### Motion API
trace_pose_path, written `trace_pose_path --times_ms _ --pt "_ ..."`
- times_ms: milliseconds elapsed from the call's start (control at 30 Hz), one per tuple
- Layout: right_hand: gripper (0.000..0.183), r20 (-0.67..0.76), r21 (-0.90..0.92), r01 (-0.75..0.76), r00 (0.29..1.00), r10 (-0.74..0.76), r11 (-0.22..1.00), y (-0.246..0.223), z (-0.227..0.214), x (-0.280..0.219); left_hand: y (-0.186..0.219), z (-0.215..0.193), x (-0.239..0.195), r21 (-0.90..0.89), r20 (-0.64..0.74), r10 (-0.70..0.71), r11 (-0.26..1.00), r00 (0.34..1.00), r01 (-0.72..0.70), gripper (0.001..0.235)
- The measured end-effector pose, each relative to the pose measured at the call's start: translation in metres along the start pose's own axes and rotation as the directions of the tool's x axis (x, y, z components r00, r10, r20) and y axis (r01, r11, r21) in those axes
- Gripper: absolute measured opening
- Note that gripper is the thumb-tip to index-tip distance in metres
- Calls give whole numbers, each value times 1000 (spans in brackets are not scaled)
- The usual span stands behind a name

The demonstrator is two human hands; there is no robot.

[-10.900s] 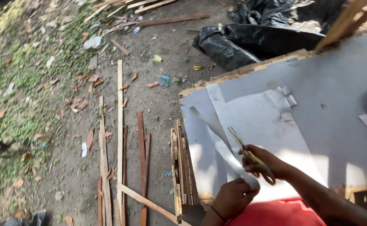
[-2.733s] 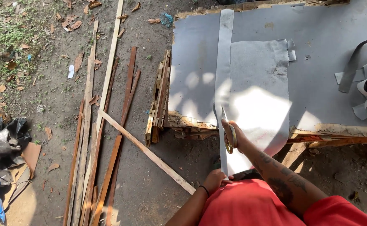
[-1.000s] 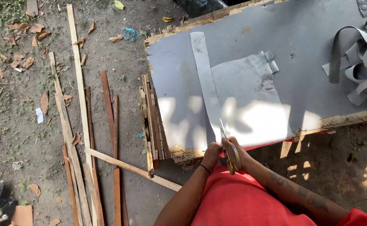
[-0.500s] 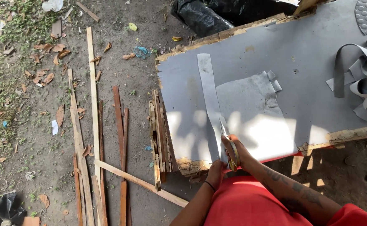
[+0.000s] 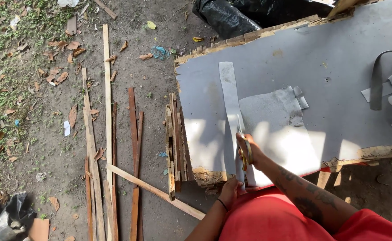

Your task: Cutting long strips of grey upholstery material using scissors on a wooden workbench.

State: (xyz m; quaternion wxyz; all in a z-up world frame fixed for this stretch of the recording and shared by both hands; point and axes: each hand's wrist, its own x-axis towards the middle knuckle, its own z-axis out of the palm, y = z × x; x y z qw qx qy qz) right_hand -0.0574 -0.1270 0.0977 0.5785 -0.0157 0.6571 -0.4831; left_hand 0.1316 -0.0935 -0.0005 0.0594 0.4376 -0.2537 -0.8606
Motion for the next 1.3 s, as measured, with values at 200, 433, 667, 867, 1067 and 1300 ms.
trace_pose_path --times_ms 200,433,667,867,1067,1300 --pt "48 0 8 43 999 -43 999 -11 4 2 5 8 -17 -217 39 -103 970 994 109 10" --pt "77 -4 -92 -40 999 39 995 -26 11 11 -5 -5 -18 5 -79 -81 997 994 82 16" --pt "77 19 -189 23 1000 -20 982 -49 14 13 -15 5 -32 -291 84 -160 940 983 178 53" --pt "70 -57 -159 20 998 -29 987 -63 22 21 -13 6 -37 -258 101 -91 959 991 114 51" --pt "65 -24 -64 42 999 -44 997 -74 23 50 -22 -3 -25 298 -128 -94 946 987 129 10" --pt "64 -53 -109 120 991 -127 987 -95 30 49 -29 -2 -10 27 -122 -186 981 975 190 33"
